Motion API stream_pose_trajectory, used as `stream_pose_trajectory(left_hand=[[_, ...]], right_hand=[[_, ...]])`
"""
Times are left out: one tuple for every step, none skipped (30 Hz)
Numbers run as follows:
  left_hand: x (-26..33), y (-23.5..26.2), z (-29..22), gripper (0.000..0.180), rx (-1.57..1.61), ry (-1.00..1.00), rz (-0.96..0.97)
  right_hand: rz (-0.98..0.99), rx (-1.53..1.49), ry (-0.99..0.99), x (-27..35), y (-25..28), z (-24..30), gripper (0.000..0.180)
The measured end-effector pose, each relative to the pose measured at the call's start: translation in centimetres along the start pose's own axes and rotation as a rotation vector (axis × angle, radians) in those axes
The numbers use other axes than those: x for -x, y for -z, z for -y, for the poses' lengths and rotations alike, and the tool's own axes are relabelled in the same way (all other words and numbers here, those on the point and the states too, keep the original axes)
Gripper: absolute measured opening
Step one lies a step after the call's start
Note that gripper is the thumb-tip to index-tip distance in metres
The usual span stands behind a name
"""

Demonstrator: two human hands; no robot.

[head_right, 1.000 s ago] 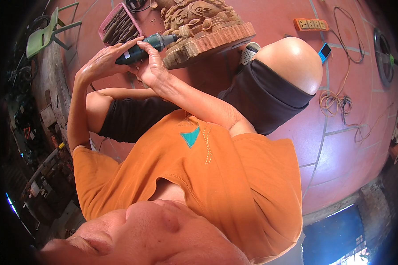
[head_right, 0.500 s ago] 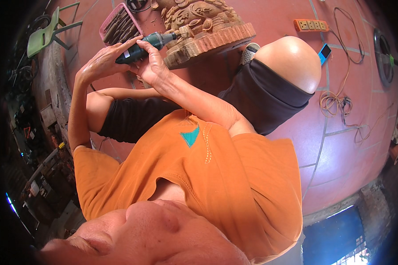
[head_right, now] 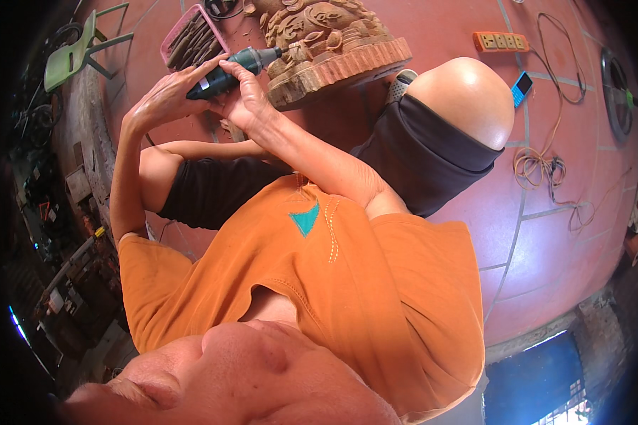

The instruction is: The person uses a handheld rotary tool to carve details into a wooden relief panel. They hold the tool with both hands and move it along the surface of the wood, removing material to refine the design.

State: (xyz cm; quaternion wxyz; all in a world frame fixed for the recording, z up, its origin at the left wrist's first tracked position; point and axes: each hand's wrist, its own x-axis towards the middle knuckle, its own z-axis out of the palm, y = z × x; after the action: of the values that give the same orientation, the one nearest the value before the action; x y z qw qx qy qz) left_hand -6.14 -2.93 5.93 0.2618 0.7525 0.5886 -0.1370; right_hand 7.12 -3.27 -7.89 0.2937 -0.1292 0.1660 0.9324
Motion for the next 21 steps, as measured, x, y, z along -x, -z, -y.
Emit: stream_pose_trajectory(left_hand=[[-0.05, 0.03, 0.0, 0.089, -0.005, 0.005, 0.005], [-0.07, 0.03, 0.02, 0.089, -0.01, 0.011, 0.009], [-0.08, 0.02, 0.04, 0.089, -0.014, 0.011, 0.008], [-0.08, -0.02, 0.07, 0.089, -0.017, 0.011, 0.006], [-0.09, -0.07, 0.09, 0.089, -0.02, 0.011, 0.004], [-0.15, -0.11, 0.12, 0.09, -0.016, 0.019, 0.005], [-0.23, -0.15, 0.13, 0.091, -0.012, 0.026, 0.005], [-0.28, -0.17, 0.12, 0.092, -0.008, 0.034, 0.005], [-0.3, -0.18, 0.09, 0.092, -0.012, 0.038, 0.004], [-0.31, -0.19, 0.05, 0.092, -0.017, 0.043, 0.004], [-0.33, -0.19, 0.01, 0.092, -0.022, 0.047, 0.004], [-0.35, -0.14, -0.09, 0.092, -0.021, 0.051, 0.008], [-0.34, -0.05, -0.2, 0.092, -0.019, 0.054, 0.012], [-0.32, 0.0, -0.28, 0.092, -0.018, 0.057, 0.016], [-0.22, -0.05, -0.27, 0.09, -0.023, 0.048, 0.009], [-0.08, -0.12, -0.19, 0.089, -0.029, 0.038, 0.003], [0.03, -0.16, -0.17, 0.088, -0.035, 0.029, -0.004], [0.06, -0.11, -0.28, 0.088, -0.036, 0.039, 0.002], [0.07, 0.02, -0.46, 0.089, -0.037, 0.05, 0.007], [0.1, 0.1, -0.57, 0.089, -0.038, 0.061, 0.013], [0.15, 0.14, -0.61, 0.089, -0.036, 0.068, 0.015]], right_hand=[[-0.005, 0.002, 0.004, 0.05, -0.11, 0.09, 0.03], [-0.008, 0.003, 0.005, 0.1, -0.21, 0.14, 0.029], [-0.01, 0.003, 0.007, 0.21, -0.42, 0.19, 0.029], [-0.012, 0.004, 0.009, 0.27, -0.54, 0.21, 0.029], [-0.004, 0.002, 0.007, 0.14, -0.42, 0.23, 0.029], [0.004, 0.0, 0.006, -0.02, -0.34, 0.31, 0.029], [0.011, -0.002, 0.004, -0.15, -0.25, 0.34, 0.029], [0.013, -0.001, 0.006, -0.21, -0.13, 0.36, 0.029], [0.014, 0.0, 0.007, -0.16, -0.19, 0.43, 0.028], [0.015, 0.002, 0.008, -0.12, -0.27, 0.47, 0.028], [0.016, 0.005, 0.008, -0.12, -0.28, 0.48, 0.028], [0.016, 0.008, 0.008, -0.13, -0.25, 0.52, 0.028], [0.017, 0.011, 0.009, -0.14, -0.22, 0.56, 0.028], [0.016, 0.009, 0.003, -0.15, -0.19, 0.56, 0.028], [0.015, 0.006, -0.006, -0.08, -0.28, 0.51, 0.028], [0.015, 0.004, -0.014, 0.0, -0.38, 0.46, 0.028], [0.013, 0.01, -0.014, 0.08, -0.47, 0.42, 0.028], [0.011, 0.015, -0.013, 0.18, -0.58, 0.4, 0.028], [0.008, 0.02, -0.012, 0.22, -0.65, 0.39, 0.028], [0.008, 0.022, -0.015, 0.22, -0.66, 0.38, 0.028], [0.008, 0.024, -0.02, 0.19, -0.63, 0.37, 0.028]])
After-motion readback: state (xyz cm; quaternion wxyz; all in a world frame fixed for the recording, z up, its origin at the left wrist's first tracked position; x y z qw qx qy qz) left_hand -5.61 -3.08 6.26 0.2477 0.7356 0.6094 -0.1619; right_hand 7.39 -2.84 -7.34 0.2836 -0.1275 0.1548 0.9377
